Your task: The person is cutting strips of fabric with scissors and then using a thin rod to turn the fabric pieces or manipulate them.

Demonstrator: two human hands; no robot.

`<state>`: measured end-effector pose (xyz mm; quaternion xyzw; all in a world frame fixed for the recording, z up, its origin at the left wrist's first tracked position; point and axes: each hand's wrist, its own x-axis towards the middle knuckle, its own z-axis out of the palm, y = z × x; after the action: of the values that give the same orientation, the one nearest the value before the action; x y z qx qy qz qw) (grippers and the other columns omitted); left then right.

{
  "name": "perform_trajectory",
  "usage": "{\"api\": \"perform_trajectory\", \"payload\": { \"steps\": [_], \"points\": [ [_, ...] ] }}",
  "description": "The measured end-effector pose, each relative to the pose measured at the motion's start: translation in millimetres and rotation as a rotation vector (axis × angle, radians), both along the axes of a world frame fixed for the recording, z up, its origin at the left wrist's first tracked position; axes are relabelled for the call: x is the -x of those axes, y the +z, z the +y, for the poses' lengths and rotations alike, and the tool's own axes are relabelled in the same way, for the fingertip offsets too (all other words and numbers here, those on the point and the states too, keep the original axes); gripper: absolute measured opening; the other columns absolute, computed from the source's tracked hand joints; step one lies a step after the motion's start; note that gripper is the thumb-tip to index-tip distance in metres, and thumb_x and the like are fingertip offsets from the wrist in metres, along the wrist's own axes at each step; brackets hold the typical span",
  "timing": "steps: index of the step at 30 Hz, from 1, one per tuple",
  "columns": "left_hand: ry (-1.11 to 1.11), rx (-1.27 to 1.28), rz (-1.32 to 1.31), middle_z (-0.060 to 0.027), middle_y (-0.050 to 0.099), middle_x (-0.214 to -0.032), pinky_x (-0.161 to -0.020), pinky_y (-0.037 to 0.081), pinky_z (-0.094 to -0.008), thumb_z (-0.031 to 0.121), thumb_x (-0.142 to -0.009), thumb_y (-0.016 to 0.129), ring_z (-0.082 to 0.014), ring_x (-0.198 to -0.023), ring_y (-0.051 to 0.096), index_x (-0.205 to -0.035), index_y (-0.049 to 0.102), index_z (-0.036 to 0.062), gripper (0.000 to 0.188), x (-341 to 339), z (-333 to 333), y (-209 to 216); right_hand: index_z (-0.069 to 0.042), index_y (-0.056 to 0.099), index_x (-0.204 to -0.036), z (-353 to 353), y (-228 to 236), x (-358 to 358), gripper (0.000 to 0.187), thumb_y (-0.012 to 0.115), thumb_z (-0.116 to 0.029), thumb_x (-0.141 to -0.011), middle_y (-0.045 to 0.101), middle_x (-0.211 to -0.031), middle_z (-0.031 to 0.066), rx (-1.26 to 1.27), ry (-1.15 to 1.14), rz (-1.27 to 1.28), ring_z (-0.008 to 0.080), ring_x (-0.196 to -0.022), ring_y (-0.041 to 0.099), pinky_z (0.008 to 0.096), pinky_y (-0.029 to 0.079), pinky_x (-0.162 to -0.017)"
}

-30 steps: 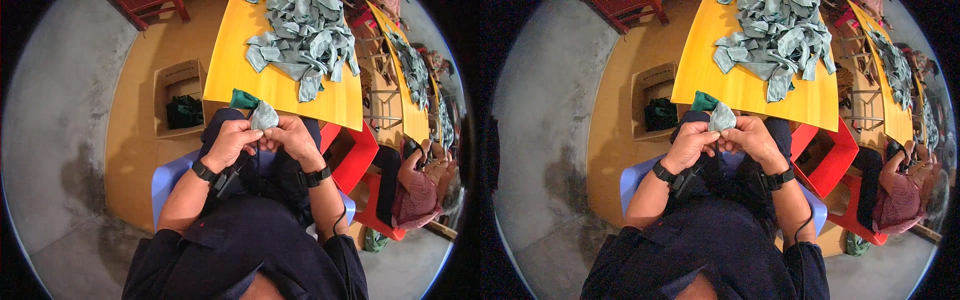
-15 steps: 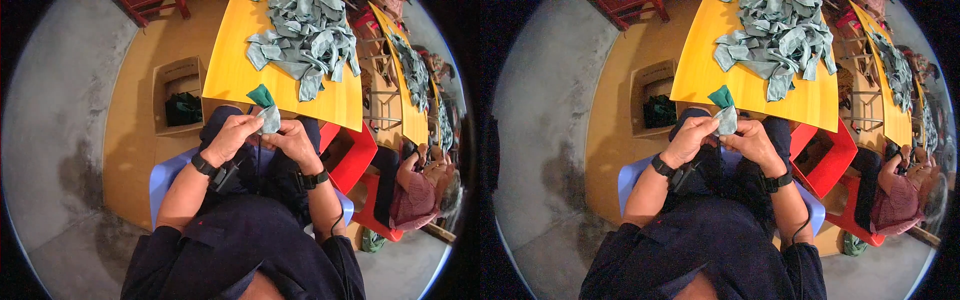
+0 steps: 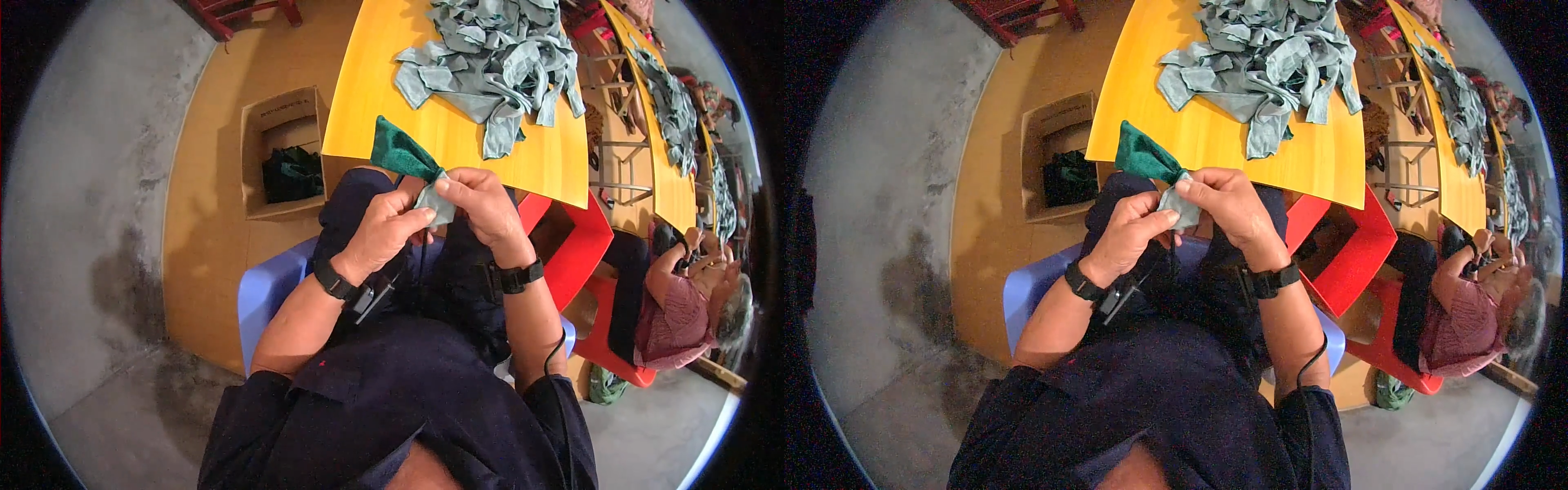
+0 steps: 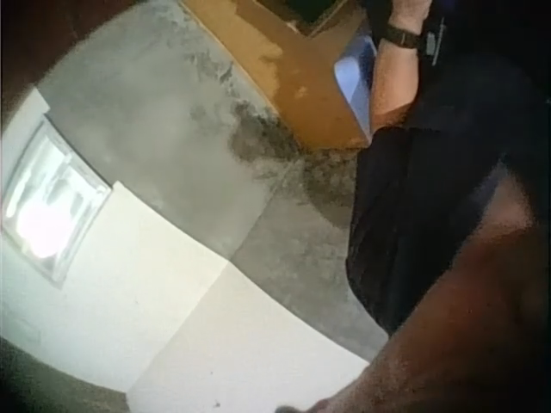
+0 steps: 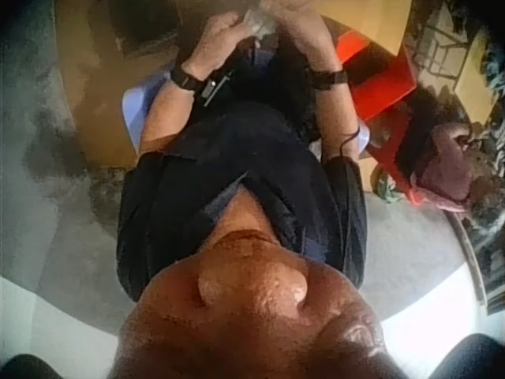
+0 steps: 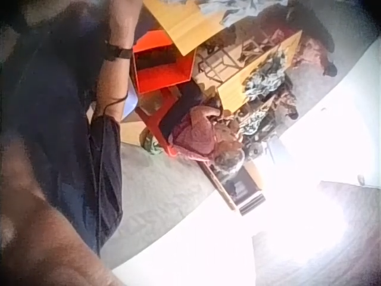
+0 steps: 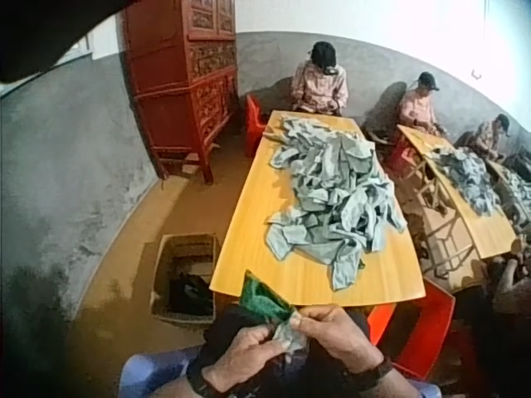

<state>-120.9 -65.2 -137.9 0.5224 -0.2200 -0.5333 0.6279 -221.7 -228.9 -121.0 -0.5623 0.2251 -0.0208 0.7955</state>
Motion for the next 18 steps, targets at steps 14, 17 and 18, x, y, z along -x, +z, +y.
{"api": "perform_trajectory", "payload": {
  "steps": [14, 17, 18],
  "points": [
    [-0.012, -0.052, -0.116, -0.0021, 0.064, -0.083, -0.065, 0.048, -0.0233, 0.017, -0.094, 0.06, -0.0084, -0.071, 0.059, -0.092, 0.064, 0.0018, 0.016, 8, 8, -4, 0.001, 0.071, -0.089, 17, -13, 13, 0.024, 0.067, -0.022, -0.093, 0.062, -0.073, -0.002, 0.183, -0.062, 0.072, 0.004, -0.061, 0.052, 0.0205, 0.041, -0.052],
    [0.037, 0.012, -0.072, -0.0012, 0.064, -0.086, -0.067, 0.048, -0.0239, 0.02, -0.095, 0.06, -0.0074, -0.075, 0.059, -0.093, 0.064, 0.0026, 0.018, 8, 4, 6, 0.001, 0.072, -0.088, 21, -12, 16, 0.023, 0.067, -0.022, -0.092, 0.063, -0.072, -0.0016, 0.165, -0.068, 0.063, 0.0043, -0.062, 0.053, 0.0208, 0.042, -0.052],
    [0.039, 0.011, -0.074, -0.0012, 0.064, -0.086, -0.067, 0.048, -0.0239, 0.02, -0.095, 0.06, -0.0074, -0.075, 0.059, -0.093, 0.064, 0.0026, 0.018, 4, 4, 2, 0.001, 0.072, -0.087, 25, -10, 13, 0.023, 0.068, -0.022, -0.092, 0.064, -0.071, -0.001, 0.12, -0.106, 0.07, 0.0048, -0.061, 0.054, 0.021, 0.043, -0.053]
  ]
}}
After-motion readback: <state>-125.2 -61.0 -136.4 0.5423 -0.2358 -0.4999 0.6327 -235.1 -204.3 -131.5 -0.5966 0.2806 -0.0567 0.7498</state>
